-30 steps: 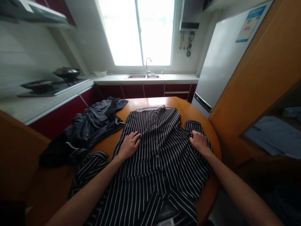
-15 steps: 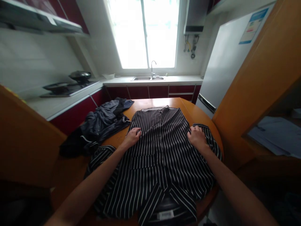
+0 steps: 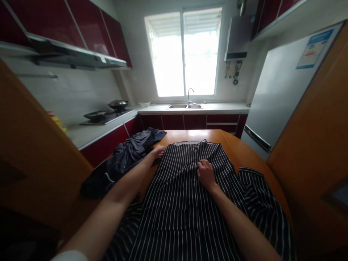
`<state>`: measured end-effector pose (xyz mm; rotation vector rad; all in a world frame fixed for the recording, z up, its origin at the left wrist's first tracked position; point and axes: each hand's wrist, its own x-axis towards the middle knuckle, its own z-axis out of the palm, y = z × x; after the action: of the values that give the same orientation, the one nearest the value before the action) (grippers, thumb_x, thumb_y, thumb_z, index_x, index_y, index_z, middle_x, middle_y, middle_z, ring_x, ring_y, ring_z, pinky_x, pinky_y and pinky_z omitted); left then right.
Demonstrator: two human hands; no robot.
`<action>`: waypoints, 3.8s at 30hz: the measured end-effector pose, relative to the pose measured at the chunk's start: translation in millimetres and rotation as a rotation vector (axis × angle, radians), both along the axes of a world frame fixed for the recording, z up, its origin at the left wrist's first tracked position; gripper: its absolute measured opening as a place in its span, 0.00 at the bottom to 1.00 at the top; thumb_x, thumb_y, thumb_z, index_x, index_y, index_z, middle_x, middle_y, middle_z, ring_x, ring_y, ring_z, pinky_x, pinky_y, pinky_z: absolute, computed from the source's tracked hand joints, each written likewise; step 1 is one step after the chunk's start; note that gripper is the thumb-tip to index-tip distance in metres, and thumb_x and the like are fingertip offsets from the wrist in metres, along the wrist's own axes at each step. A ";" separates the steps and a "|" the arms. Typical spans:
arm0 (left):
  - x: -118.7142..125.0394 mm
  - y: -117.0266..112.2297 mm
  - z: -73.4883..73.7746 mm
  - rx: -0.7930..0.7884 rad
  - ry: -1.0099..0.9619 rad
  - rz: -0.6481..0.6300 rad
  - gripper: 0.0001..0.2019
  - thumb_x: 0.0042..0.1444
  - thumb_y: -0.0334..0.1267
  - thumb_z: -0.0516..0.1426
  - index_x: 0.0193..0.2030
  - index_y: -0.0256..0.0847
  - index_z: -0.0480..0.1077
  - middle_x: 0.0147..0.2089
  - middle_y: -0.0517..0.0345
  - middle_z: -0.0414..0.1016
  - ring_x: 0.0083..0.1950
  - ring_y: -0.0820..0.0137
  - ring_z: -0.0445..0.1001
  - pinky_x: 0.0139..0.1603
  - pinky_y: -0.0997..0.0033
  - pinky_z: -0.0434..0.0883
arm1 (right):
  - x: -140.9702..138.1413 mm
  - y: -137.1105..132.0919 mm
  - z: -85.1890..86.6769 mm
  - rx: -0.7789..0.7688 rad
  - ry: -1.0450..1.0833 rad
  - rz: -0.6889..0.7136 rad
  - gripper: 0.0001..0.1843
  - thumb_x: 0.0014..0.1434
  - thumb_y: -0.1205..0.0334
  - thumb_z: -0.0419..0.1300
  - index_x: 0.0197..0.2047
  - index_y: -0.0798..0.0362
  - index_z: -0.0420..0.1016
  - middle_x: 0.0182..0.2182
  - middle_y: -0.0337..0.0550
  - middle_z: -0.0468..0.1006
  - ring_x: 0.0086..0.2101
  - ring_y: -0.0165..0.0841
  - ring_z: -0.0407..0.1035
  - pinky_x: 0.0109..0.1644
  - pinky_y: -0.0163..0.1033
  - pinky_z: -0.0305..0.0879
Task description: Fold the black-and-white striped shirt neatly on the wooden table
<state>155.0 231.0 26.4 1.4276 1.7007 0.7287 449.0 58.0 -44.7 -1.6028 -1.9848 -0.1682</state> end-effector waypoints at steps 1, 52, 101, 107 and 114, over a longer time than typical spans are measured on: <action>-1.7 6.2 0.4 -0.063 -0.040 -0.009 0.15 0.68 0.48 0.54 0.49 0.36 0.70 0.42 0.53 0.74 0.38 0.68 0.75 0.40 0.63 0.76 | -0.5 1.0 -3.1 0.004 0.023 0.027 0.16 0.60 0.73 0.54 0.48 0.53 0.76 0.51 0.51 0.75 0.55 0.42 0.65 0.60 0.45 0.59; 52.9 12.5 -76.6 0.354 0.657 -0.357 0.29 0.67 0.57 0.47 0.71 0.53 0.61 0.77 0.51 0.51 0.77 0.45 0.43 0.71 0.33 0.37 | 4.4 3.9 -18.4 -0.358 0.013 -0.254 0.35 0.70 0.45 0.46 0.71 0.59 0.59 0.72 0.60 0.51 0.71 0.49 0.42 0.72 0.58 0.36; -38.3 28.9 -21.9 0.119 0.121 0.062 0.21 0.48 0.31 0.67 0.50 0.38 0.72 0.43 0.47 0.80 0.44 0.60 0.80 0.44 0.66 0.77 | 114.8 68.5 -0.9 -0.313 0.229 -0.411 0.24 0.64 0.60 0.55 0.60 0.60 0.73 0.58 0.59 0.75 0.59 0.45 0.67 0.63 0.44 0.60; -44.7 54.7 -17.0 -0.073 -0.032 0.119 0.16 0.42 0.37 0.72 0.35 0.37 0.73 0.26 0.57 0.74 0.25 0.71 0.73 0.23 0.76 0.68 | 142.6 139.3 19.4 -0.349 0.402 -0.519 0.17 0.58 0.64 0.62 0.51 0.57 0.77 0.49 0.55 0.81 0.49 0.42 0.75 0.54 0.39 0.68; -49.6 74.5 -37.0 0.032 -0.054 0.221 0.25 0.38 0.31 0.74 0.44 0.36 0.73 0.32 0.58 0.77 0.30 0.70 0.76 0.31 0.75 0.72 | 164.9 192.7 12.7 -0.317 0.506 -0.586 0.20 0.49 0.60 0.71 0.45 0.56 0.77 0.44 0.54 0.80 0.46 0.42 0.76 0.52 0.43 0.70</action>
<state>105.4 305.5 -10.7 1.2416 1.8302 0.9100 613.9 250.8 -32.0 -2.1386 -1.1667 0.3192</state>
